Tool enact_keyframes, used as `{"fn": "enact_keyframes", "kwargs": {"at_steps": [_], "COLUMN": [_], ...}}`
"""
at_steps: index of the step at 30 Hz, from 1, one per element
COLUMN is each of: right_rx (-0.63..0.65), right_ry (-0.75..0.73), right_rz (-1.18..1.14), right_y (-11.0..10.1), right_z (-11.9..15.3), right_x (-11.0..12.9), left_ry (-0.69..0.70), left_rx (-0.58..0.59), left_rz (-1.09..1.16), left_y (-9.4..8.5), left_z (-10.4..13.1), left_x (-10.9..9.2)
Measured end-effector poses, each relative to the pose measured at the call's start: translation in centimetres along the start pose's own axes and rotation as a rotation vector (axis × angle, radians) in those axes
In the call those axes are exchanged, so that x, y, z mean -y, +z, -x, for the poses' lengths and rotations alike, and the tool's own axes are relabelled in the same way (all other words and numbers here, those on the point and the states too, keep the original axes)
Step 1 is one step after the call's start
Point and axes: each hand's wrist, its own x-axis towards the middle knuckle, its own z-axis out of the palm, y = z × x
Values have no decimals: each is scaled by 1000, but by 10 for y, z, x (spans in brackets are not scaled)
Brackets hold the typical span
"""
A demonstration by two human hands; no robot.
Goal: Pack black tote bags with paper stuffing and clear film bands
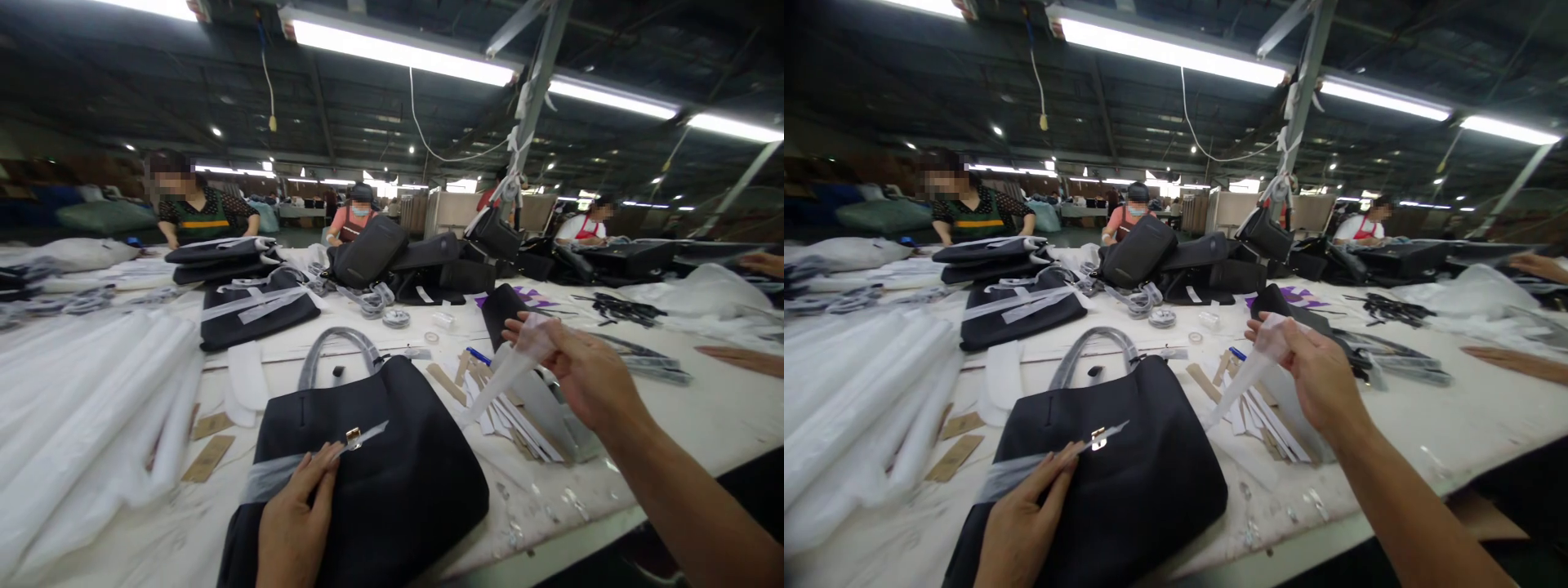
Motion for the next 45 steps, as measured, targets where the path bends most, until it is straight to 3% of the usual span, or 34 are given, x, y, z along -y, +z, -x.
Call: {"fn": "enact_keyframes", "kwargs": {"at_steps": [5,8,12,16,18,21,24,28,32,37,40,43,45], "right_rx": [109,215,683,1030,1143,1276,1357,1504,1512,1414,1301,1261,1271], "right_ry": [-1,-141,-342,-385,-326,-119,73,192,281,136,37,-46,-135], "right_rz": [-139,93,516,557,484,297,124,84,137,351,451,481,496], "right_y": [35,54,65,84,99,121,141,163,178,189,194,194,192], "right_z": [43,67,55,19,10,13,26,46,63,79,86,89,90], "right_x": [10,11,18,29,30,21,1,-33,-73,-118,-130,-132,-132], "left_ry": [-1,-14,-25,-52,-68,-92,-190,-380,-477,-479,-398,-269,-234], "left_rx": [5,-1,2,7,11,20,8,-73,-337,-515,-609,-744,-697], "left_rz": [60,92,135,169,185,224,284,485,853,1163,1114,883,698], "left_y": [-4,-6,-6,-6,-6,-6,-9,-17,-19,-20,-32,-49,-57], "left_z": [-1,-2,-2,-1,-2,-2,-1,1,0,-8,-9,-8,-8], "left_x": [-9,-14,-16,-15,-15,-16,-17,-19,-22,-29,-38,-50,-56]}}
